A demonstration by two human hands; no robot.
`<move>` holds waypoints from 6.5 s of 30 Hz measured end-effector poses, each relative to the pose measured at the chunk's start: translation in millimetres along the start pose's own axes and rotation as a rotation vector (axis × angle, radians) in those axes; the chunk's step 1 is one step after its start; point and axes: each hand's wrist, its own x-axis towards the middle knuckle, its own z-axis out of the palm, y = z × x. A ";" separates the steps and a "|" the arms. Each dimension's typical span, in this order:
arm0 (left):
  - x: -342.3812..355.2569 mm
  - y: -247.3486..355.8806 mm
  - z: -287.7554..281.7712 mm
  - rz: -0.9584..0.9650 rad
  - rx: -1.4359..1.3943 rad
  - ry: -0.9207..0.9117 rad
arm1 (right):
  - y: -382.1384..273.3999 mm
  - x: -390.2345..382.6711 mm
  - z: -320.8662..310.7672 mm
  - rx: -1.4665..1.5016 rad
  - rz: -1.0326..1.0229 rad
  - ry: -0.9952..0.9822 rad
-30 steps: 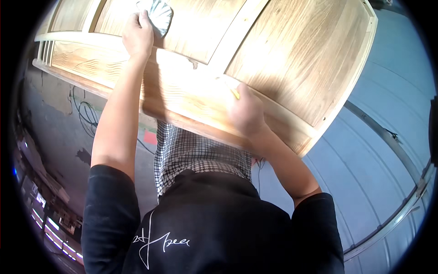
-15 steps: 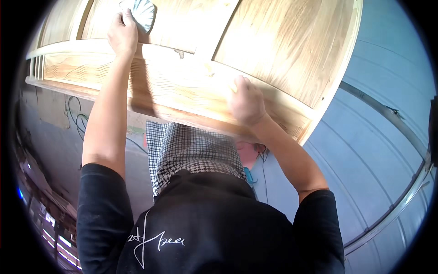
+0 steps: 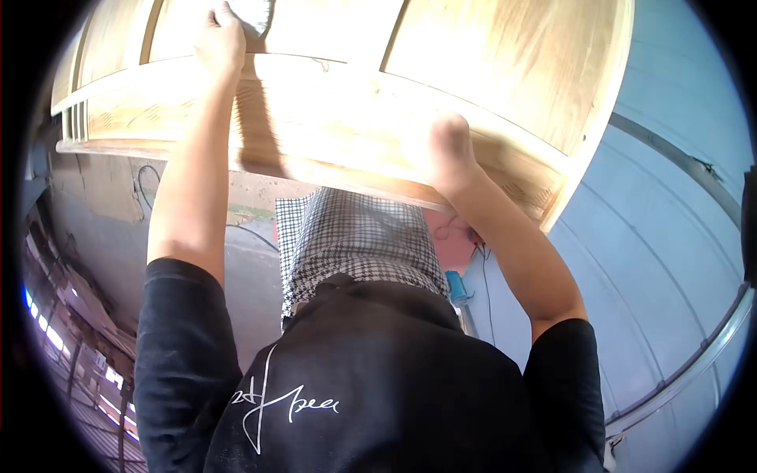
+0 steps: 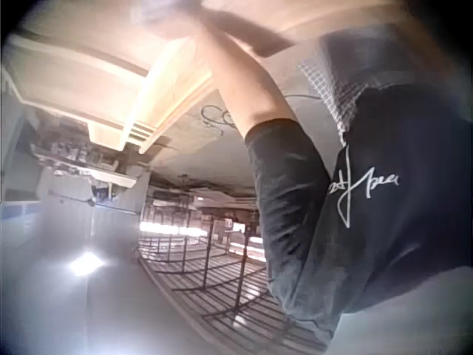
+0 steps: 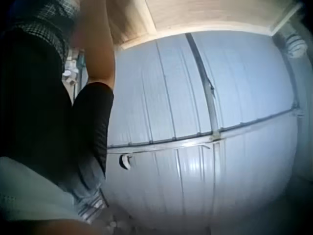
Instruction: The person applies a finishing product or adhesive to the joints and carved surfaces of a large wooden panel using a small brush and a cloth, then sands the edges with a piece of sandpaper and applies a dark tape or strip to one corner.
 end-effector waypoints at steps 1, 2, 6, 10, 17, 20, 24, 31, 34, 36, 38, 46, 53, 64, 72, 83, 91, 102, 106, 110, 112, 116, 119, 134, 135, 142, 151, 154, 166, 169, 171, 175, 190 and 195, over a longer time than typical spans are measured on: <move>-0.2 1.4 0.8 -0.002 0.033 0.014 | -12.6 -1.2 -10.2 0.023 0.039 0.010; 2.5 2.1 0.3 -0.001 0.064 0.025 | -29.0 -1.6 -14.5 0.068 0.154 0.053; 18.4 -15.9 -2.3 -0.051 0.017 -0.026 | -68.4 -52.3 -22.8 -0.046 0.087 0.103; 51.1 -35.5 -24.2 -0.234 -0.450 -0.088 | -84.2 -91.8 -40.1 0.105 0.221 0.255; -63.6 12.5 -93.3 -0.281 -0.797 -0.851 | -70.5 -177.3 -92.6 0.056 0.578 0.229; -178.1 26.2 -108.5 -0.419 -0.717 -1.033 | -61.6 -210.0 -101.0 0.171 0.723 0.326; -223.1 28.3 -132.0 -0.567 -0.614 -1.041 | -55.1 -241.0 -95.7 0.276 0.874 0.317; -250.6 0.7 -126.2 -0.396 -0.630 -0.892 | -25.0 -275.0 -98.5 0.273 0.884 0.300; -243.3 -14.5 -130.7 -0.456 -0.679 -0.788 | -5.6 -273.5 -107.4 0.293 0.811 0.275; -220.1 -30.7 -141.1 -0.434 -0.660 -0.914 | 0.7 -253.9 -114.9 0.279 0.795 0.241; -217.2 -32.1 -150.1 -0.460 -0.702 -0.743 | -4.9 -224.3 -113.3 0.269 0.786 0.212; -212.1 -87.8 -215.4 -0.456 -0.540 -0.694 | -55.5 -112.6 -93.7 0.803 0.668 0.178; -198.5 -70.3 -313.9 -0.555 -0.451 -0.651 | -118.8 -22.4 -144.5 0.864 0.617 0.041; -192.2 -5.0 -278.3 -0.707 -0.667 -0.145 | -36.9 78.9 -172.9 0.881 0.583 -0.087; -83.2 74.9 -161.7 -0.609 -0.906 0.037 | 53.6 223.5 -183.9 0.817 0.599 -0.069; 72.2 114.0 -42.8 -0.973 -0.904 0.052 | 120.4 495.5 -171.3 0.539 0.105 -0.411; 89.5 105.7 -24.4 -1.094 -0.902 0.185 | 79.4 625.5 -94.0 0.372 -0.181 -0.328; 96.5 105.4 -30.5 -1.156 -0.883 0.178 | 36.5 717.7 -25.4 -0.055 -0.484 -0.246; 96.2 102.9 -29.2 -1.165 -0.879 0.180 | 42.1 718.7 -15.7 -0.101 -0.581 -0.238; 99.4 105.5 -28.7 -1.174 -0.891 0.185 | 38.6 717.2 -19.3 -0.142 -0.601 -0.210; 97.5 104.7 -29.3 -1.182 -0.878 0.184 | 37.4 720.4 -19.2 -0.103 -0.604 -0.184; 95.9 104.3 -29.2 -1.186 -0.869 0.183 | 33.1 712.0 -21.6 -0.119 -0.580 -0.215; 92.7 102.0 -28.7 -1.182 -0.878 0.190 | 19.7 705.1 -24.7 -0.032 -0.601 -0.233; 95.4 102.7 -27.4 -1.158 -0.892 0.215 | 8.6 685.8 -1.5 -0.105 -0.678 -0.267; 96.0 103.7 -27.8 -1.164 -0.882 0.210 | 9.3 683.9 -2.9 -0.071 -0.701 -0.242; 96.3 105.1 -29.0 -1.171 -0.907 0.209 | 8.0 718.1 -31.4 -0.141 -0.487 -0.199; 97.3 106.0 -28.4 -1.155 -0.917 0.232 | -25.6 692.0 -28.3 -0.118 -0.558 -0.325; 99.2 106.2 -27.0 -1.166 -0.912 0.235 | -34.3 679.4 -13.7 -0.147 -0.557 -0.377; 104.2 107.5 -25.1 -1.166 -0.850 0.234 | -59.8 653.3 19.6 -0.194 -0.762 -0.337; 92.4 101.1 -22.6 -1.169 -0.857 0.232 | -48.0 648.3 8.5 -0.055 -0.762 -0.384; 93.3 104.2 -24.0 -1.169 -0.841 0.228 | -38.9 658.8 -6.9 -0.024 -0.758 -0.364; 92.4 109.3 -28.1 -1.151 -0.858 0.245 | 9.6 714.7 -37.7 -0.069 -0.546 -0.177; 98.5 107.9 -26.8 -1.169 -0.868 0.227 | 38.4 823.6 -31.9 0.267 -0.154 -0.310; 100.6 110.3 -26.9 -1.159 -0.888 0.233 | 61.4 836.7 -6.1 0.274 -0.209 -0.223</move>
